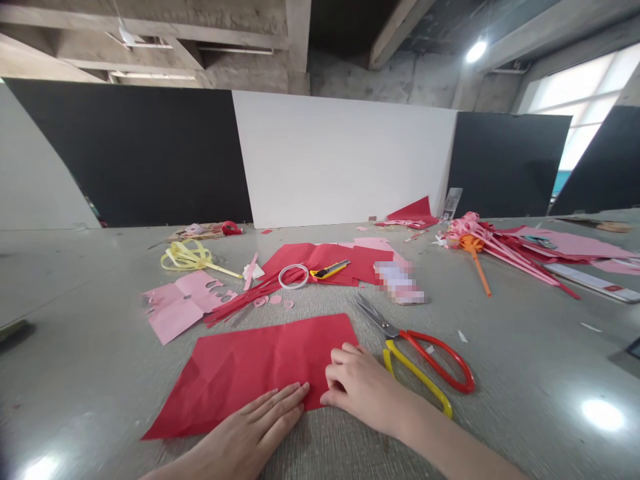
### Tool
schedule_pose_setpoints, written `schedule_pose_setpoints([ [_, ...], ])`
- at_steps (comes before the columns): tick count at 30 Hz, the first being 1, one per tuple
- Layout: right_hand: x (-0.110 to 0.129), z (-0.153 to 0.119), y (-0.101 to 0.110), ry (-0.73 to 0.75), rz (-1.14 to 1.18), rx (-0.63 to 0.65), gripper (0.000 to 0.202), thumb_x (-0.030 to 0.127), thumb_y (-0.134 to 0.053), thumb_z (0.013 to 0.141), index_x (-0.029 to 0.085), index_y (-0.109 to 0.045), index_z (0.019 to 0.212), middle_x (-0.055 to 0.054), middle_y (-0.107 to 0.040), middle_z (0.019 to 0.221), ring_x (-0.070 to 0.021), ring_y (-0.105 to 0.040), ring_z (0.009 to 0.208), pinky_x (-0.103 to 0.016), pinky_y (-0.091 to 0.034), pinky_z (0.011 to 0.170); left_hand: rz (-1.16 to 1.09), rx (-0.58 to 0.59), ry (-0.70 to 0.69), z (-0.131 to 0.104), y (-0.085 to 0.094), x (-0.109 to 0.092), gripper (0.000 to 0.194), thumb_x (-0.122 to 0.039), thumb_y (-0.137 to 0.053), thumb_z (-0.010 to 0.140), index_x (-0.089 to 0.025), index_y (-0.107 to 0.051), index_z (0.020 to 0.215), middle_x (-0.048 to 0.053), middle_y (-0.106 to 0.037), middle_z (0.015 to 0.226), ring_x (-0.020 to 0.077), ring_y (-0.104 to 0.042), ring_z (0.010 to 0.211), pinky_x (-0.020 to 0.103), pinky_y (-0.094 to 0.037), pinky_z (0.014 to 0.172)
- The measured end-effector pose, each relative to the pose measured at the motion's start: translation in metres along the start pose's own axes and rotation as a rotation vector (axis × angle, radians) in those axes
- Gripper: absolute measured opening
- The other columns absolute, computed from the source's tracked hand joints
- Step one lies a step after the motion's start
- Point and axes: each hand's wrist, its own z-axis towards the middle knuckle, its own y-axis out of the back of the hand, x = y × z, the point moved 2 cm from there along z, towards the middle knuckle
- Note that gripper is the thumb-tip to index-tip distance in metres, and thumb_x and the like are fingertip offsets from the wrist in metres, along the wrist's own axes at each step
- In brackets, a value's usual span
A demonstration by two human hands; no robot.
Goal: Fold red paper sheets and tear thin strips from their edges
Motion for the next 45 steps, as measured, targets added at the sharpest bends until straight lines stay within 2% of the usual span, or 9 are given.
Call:
schedule_pose_setpoints([
  [8, -0.012, -0.004, 0.014, 0.026, 0.162, 0.159, 0.016, 0.027, -0.055, 0.079, 0.018, -0.053, 0.066, 0.002, -0.049, 0.081, -0.0117, -0.048, 0.078, -0.025, -0.035, 0.073, 0.008, -0.011, -0.012, 0.000, -0.012, 0.005, 0.057, -0.014, -0.041, 0.082, -0.011, -0.019, 0.135, 0.009, -0.014, 0.139, 0.0205, -0.018, 0.126, 0.030, -0.022, 0.101],
  [12, -0.012, -0.004, 0.013, 0.014, 0.142, 0.140, 0.016, 0.024, -0.054, 0.079, 0.018, -0.052, 0.064, 0.002, -0.050, 0.079, -0.0120, -0.047, 0.079, -0.025, -0.035, 0.072, -0.005, -0.030, -0.021, 0.000, -0.012, 0.005, 0.059, -0.015, -0.042, 0.082, -0.013, -0.018, 0.135, 0.008, -0.013, 0.139, 0.0208, -0.017, 0.126, 0.030, -0.021, 0.102],
  [18, -0.010, -0.002, 0.011, -0.036, 0.112, 0.120, 0.017, 0.023, -0.055, 0.076, 0.017, -0.050, 0.061, 0.003, -0.050, 0.076, -0.0112, -0.047, 0.074, -0.024, -0.034, 0.070, -0.006, 0.032, -0.001, 0.002, -0.010, 0.004, 0.058, -0.013, -0.042, 0.080, -0.010, -0.022, 0.134, 0.010, -0.013, 0.138, 0.0218, -0.017, 0.126, 0.032, -0.022, 0.101],
  [25, -0.011, -0.002, 0.014, -0.170, 0.062, 0.120, 0.021, 0.026, -0.061, 0.069, 0.017, -0.048, 0.056, 0.002, -0.049, 0.076, -0.0148, -0.046, 0.079, -0.027, -0.031, 0.068, -0.008, -0.035, -0.018, -0.001, -0.013, 0.006, 0.058, -0.014, -0.041, 0.081, -0.013, -0.019, 0.135, 0.008, -0.013, 0.139, 0.0207, -0.017, 0.126, 0.031, -0.021, 0.102],
  [29, -0.012, -0.001, 0.013, -0.181, 0.053, 0.127, 0.022, 0.027, -0.062, 0.069, 0.017, -0.048, 0.055, 0.002, -0.049, 0.076, -0.0154, -0.045, 0.079, -0.027, -0.031, 0.067, -0.007, 0.006, -0.012, 0.004, -0.003, 0.001, 0.054, -0.015, -0.044, 0.081, -0.010, -0.027, 0.132, 0.012, -0.017, 0.138, 0.0232, -0.021, 0.125, 0.033, -0.024, 0.101],
  [32, -0.013, 0.000, 0.012, -0.166, 0.051, 0.134, 0.022, 0.028, -0.062, 0.069, 0.017, -0.049, 0.056, 0.002, -0.049, 0.076, -0.0154, -0.045, 0.079, -0.027, -0.031, 0.066, 0.003, -0.012, -0.002, 0.017, -0.002, -0.006, 0.044, -0.015, -0.039, 0.085, -0.006, -0.034, 0.128, 0.013, -0.019, 0.138, 0.0235, -0.018, 0.126, 0.035, -0.021, 0.102],
  [36, -0.012, -0.001, 0.013, -0.141, 0.060, 0.108, 0.020, 0.023, -0.058, 0.071, 0.017, -0.048, 0.056, 0.003, -0.048, 0.075, -0.0129, -0.046, 0.075, -0.026, -0.031, 0.066, -0.043, -0.047, -0.071, 0.032, -0.018, -0.009, 0.048, -0.023, -0.030, 0.090, -0.006, -0.018, 0.134, 0.011, -0.013, 0.139, 0.0222, -0.013, 0.127, 0.036, -0.021, 0.102],
  [39, -0.016, -0.004, 0.015, -0.125, 0.089, 0.107, 0.017, 0.025, -0.060, 0.071, 0.018, -0.051, 0.058, 0.003, -0.048, 0.076, -0.0126, -0.046, 0.076, -0.026, -0.031, 0.067, -0.047, -0.056, -0.074, 0.034, -0.028, -0.006, 0.051, -0.026, -0.029, 0.091, -0.008, -0.015, 0.135, 0.011, -0.010, 0.140, 0.0225, -0.010, 0.127, 0.037, -0.020, 0.102],
  [45, -0.029, -0.007, 0.019, -0.100, 0.127, 0.164, 0.014, 0.029, -0.062, 0.071, 0.019, -0.057, 0.062, 0.003, -0.051, 0.079, -0.0133, -0.047, 0.078, -0.028, -0.030, 0.071, -0.009, -0.006, -0.059, 0.032, -0.023, -0.007, 0.055, -0.018, -0.036, 0.086, -0.007, -0.015, 0.135, 0.011, -0.007, 0.140, 0.0228, -0.009, 0.127, 0.037, -0.020, 0.102],
])
